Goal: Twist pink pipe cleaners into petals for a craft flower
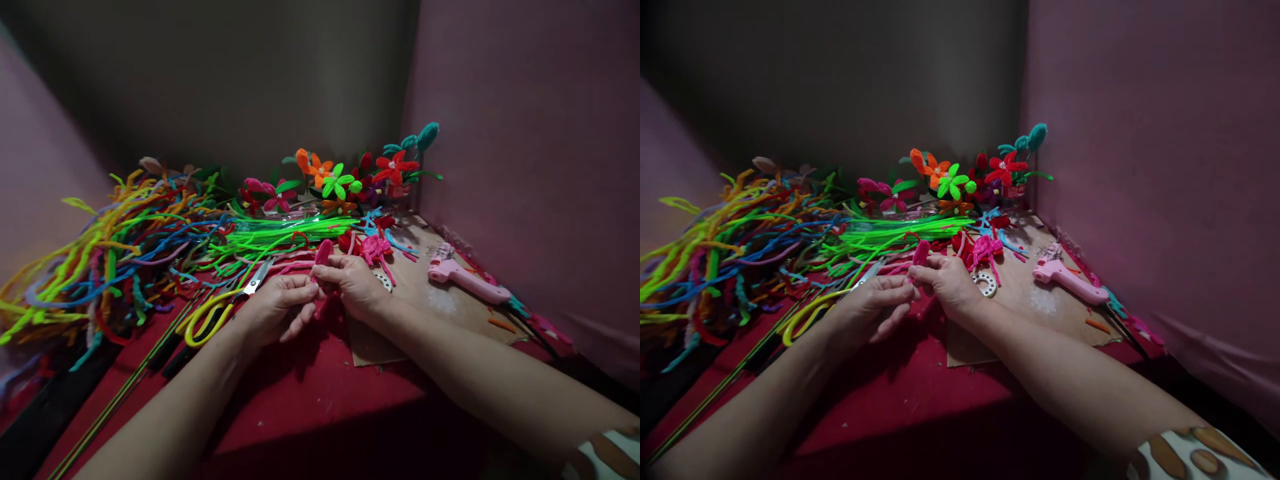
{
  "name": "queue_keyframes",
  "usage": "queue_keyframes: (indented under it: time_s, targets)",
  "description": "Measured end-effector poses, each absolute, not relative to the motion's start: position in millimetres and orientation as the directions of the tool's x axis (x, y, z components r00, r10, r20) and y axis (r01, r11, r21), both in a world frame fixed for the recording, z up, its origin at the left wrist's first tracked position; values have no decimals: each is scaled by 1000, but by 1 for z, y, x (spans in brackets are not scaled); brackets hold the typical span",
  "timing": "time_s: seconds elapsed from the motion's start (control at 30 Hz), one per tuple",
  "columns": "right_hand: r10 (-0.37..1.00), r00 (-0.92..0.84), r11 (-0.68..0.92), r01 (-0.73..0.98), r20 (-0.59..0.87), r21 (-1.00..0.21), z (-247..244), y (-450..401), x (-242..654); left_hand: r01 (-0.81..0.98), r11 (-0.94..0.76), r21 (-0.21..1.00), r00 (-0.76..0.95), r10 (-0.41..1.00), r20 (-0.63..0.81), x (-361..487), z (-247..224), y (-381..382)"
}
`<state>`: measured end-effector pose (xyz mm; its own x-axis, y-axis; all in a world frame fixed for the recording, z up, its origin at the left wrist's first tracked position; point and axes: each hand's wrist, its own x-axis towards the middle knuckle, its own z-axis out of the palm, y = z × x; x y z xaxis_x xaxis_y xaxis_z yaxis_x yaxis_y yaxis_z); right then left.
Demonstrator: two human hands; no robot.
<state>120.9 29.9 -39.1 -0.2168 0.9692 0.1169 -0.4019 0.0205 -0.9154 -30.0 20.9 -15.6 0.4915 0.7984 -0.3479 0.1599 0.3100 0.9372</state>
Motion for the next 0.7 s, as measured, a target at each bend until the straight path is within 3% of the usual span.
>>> queue_keyframes:
  time_s: [0.1,0.27,0.47,0.7]
  targets:
    - [966,-234,30,-323,110,-946,-32,28,122,263,192,946,459,837,-297,-37,-6,22]
    - [948,-313,4,-155,53,-988,-33,24,122,163,-58,985,327,945,2,-35,-3,24]
    - [938,-345,-31,-157,25,-987,-33,21,120,99,-144,985,159,979,127,-23,-12,19]
    - [955,-295,-58,-149,-12,-987,-31,21,119,218,-217,952,104,975,198,-19,-9,15]
